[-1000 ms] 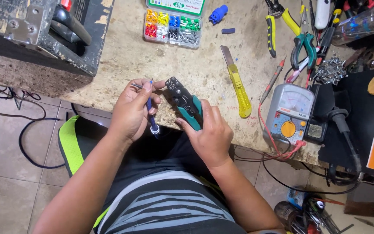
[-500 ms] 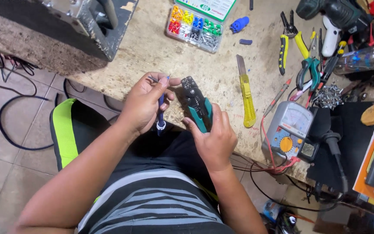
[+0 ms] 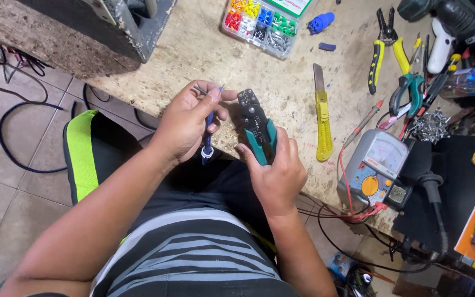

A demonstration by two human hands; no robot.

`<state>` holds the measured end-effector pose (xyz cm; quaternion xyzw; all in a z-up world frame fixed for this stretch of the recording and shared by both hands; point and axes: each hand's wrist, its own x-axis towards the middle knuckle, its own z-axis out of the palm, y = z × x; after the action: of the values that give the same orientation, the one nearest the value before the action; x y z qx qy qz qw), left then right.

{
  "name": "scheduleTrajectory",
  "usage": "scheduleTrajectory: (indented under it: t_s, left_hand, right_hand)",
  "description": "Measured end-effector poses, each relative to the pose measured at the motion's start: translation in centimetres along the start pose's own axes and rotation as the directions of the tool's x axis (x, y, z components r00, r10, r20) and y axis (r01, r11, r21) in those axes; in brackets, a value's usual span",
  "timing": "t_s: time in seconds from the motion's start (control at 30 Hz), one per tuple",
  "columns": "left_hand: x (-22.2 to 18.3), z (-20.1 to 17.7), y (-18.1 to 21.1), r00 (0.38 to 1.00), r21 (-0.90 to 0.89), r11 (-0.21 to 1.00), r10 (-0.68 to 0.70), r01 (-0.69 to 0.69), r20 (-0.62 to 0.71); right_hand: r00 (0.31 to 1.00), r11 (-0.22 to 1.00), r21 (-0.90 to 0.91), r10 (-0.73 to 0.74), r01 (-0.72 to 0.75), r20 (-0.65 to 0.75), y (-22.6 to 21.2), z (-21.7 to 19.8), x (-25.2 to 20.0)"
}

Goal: Stripping the outer jacket of a cable and crimping a terminal connector onto the wires at a repair bench.

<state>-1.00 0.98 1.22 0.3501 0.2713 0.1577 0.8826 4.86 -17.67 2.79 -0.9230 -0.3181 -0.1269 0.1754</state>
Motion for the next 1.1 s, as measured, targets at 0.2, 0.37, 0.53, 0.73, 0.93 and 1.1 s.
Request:
scheduleTrajectory:
  t_s: [0.2,0.37,0.53,0.73,0.93,1.1]
  left_hand:
    - [-0.13,0.21,0.28,1.0,0.012,1.0,-0.023,0.023,-0.002]
    - [-0.04,0.22,0.32,0.999,0.034,0.999,-0.041,0.041,0.001]
    - [-0.15,0.15,0.33,1.0,0.021,0.999,-0.03,0.03,-0.002]
    - [-0.14,0.04,0.21,1.0,0.015,1.0,-0.017,0.017,0.007]
    - [-0.21,-0.07,0.2,1.0,0.001,1.0,-0.011,0.011,0.019]
    - [-0.04,-0.29,0.05,1.0,-0.002,1.0,-0.006,0.006,0.03]
  right_hand:
    - [1.0,1.0,0.02,-0.004,0.004,-0.009,0.17,-0.12,0.09]
    - [1.0,1.0,0.012,-0.001,0.001,-0.018,0.32,-0.14,0.14]
    - [0.999,0.999,0.014,-0.032,0.032,-0.027,0.51,0.1,-0.05]
    - [0.998,0.999,0.01,-0.049,0.05,-0.046,0.39,0.07,-0.15]
    - [0.997,0.998,-0.007,-0.058,0.058,-0.055,0.13,0.08,-0.25]
    - [0.996,0.999,-0.005,-0.052,0.052,-0.07,-0.1,0.05,-0.25]
